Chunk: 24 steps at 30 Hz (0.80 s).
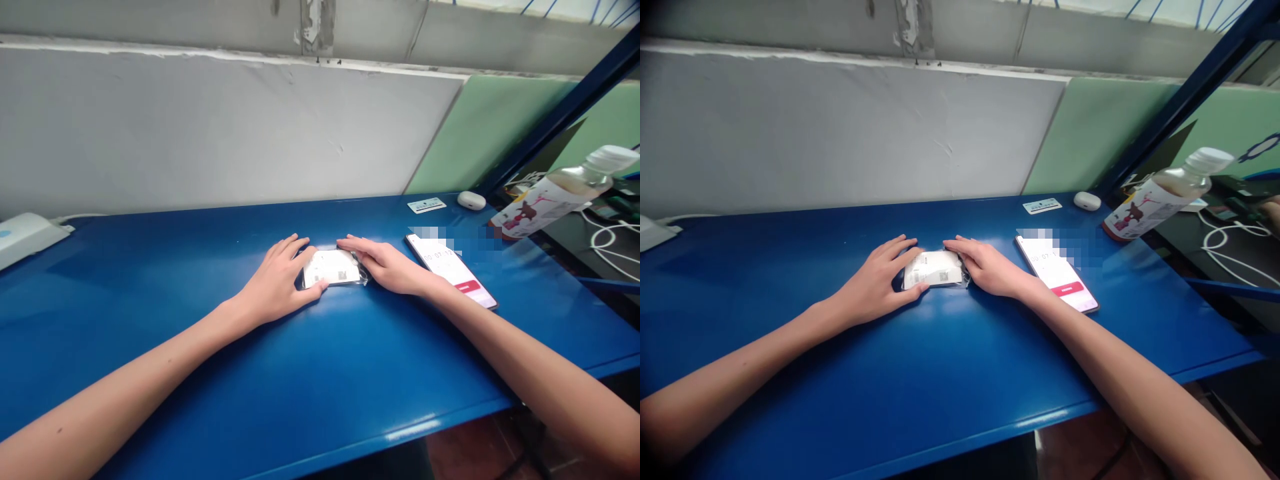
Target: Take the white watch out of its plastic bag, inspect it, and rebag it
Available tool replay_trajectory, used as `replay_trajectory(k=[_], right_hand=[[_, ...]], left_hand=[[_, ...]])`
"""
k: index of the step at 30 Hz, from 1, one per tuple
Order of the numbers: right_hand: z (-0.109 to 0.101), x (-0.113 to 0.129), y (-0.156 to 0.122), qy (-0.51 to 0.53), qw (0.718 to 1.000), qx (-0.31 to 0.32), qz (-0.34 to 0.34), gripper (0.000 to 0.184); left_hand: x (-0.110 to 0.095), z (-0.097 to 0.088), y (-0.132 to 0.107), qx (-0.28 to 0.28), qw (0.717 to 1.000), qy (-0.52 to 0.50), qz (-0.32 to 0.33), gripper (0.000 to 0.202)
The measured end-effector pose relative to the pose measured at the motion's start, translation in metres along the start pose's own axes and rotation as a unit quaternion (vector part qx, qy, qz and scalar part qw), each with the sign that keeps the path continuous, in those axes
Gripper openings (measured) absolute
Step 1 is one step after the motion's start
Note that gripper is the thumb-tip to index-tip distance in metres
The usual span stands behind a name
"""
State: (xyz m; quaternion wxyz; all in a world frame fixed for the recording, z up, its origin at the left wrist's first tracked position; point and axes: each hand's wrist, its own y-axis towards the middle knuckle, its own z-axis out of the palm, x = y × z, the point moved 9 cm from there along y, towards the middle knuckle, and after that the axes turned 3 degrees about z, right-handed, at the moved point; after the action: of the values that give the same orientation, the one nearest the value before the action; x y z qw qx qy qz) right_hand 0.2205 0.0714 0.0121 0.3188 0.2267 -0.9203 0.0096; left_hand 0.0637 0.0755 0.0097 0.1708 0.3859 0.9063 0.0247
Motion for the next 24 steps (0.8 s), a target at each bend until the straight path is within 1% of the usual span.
replay_trajectory(k=[3,5,6,9,14,20,24], right_hand=[[-0.008,0.005,-0.002,-0.056,0.996,-0.052,-0.048,0.044],[-0.016,0.008,-0.005,-0.101,0.988,-0.091,-0.075,0.036],[-0.018,0.009,-0.006,-0.117,0.985,-0.101,-0.084,0.032],[-0.019,0.008,-0.007,-0.126,0.985,-0.082,-0.090,0.026],[-0.013,0.009,-0.008,-0.109,0.991,-0.036,-0.069,0.028],[-0.013,0.011,-0.008,-0.121,0.991,-0.022,-0.046,0.037],[-0.013,0.012,-0.007,-0.116,0.991,-0.018,-0.057,0.032]], left_hand=[[-0.001,-0.002,0.001,-0.005,1.000,-0.005,-0.003,0.063],[-0.001,-0.003,0.002,-0.013,1.000,-0.010,-0.007,0.062],[-0.001,-0.004,0.002,-0.017,1.000,-0.011,-0.010,0.062],[-0.001,-0.005,0.002,-0.026,1.000,-0.009,-0.012,0.061],[-0.001,-0.004,0.000,-0.018,1.000,-0.010,-0.003,0.061],[-0.002,0.000,0.000,0.006,1.000,0.003,0.005,0.070],[0.001,0.002,-0.001,0.008,1.000,-0.001,0.005,0.066]])
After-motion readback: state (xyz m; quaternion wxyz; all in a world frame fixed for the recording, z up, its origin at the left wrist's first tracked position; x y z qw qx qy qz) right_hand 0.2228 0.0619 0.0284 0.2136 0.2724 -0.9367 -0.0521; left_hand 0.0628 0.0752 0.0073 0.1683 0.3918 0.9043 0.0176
